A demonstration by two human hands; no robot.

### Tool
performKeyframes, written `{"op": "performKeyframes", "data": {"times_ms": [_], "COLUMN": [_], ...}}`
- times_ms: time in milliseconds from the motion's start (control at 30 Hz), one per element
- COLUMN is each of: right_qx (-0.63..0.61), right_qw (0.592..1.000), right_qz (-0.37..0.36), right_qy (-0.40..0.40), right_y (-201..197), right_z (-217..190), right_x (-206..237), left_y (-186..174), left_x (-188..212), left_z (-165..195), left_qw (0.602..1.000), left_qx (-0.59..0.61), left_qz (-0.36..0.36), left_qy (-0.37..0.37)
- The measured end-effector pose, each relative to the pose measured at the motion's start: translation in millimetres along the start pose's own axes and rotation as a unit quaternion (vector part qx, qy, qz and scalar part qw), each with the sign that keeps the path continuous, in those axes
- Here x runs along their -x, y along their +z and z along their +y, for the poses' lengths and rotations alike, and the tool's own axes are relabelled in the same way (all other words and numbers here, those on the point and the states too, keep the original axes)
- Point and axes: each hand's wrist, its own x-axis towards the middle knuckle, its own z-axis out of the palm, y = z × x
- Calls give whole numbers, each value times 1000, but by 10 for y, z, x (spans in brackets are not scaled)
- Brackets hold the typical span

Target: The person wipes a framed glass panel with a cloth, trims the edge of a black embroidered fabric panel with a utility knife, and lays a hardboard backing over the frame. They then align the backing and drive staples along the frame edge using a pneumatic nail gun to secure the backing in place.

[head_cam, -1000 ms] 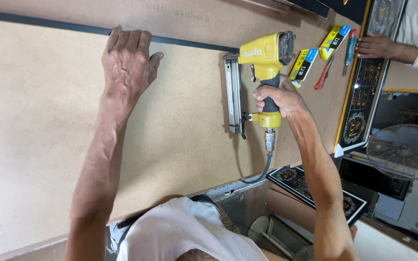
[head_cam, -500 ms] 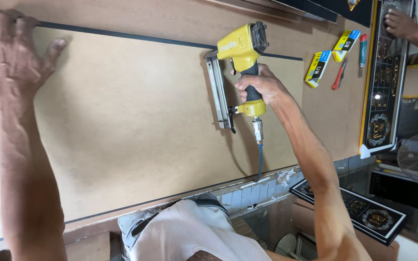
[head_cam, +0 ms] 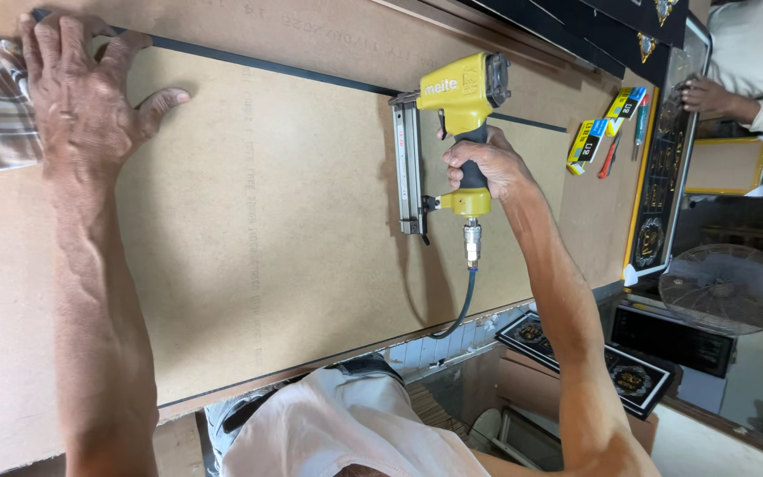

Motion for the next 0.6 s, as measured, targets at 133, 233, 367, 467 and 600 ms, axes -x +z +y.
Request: {"op": "performKeyframes", "data": {"times_ms": [133,233,367,467,600], "right_qx": [-13,-14,-9,-7,0], "right_qw": [1000,1000,1000,1000,1000], "right_qz": [6,10,9,17,16], "right_qy": [8,7,10,5,3], "right_y": [78,60,11,-9,70], "right_z": [-61,-70,-40,-28,-49], "right_x": [-7,-47,-97,-109,-51], "left_y": [-42,-69,-84,-91,-90], "left_x": [-44,-68,-75,-79,-108], "left_z": [68,141,177,185,216], "left_qw": [1000,1000,999,999,999], "left_qx": [3,8,13,14,28], "left_qz": [7,9,5,6,18], "left_qy": [-14,-22,-30,-30,-35]}}
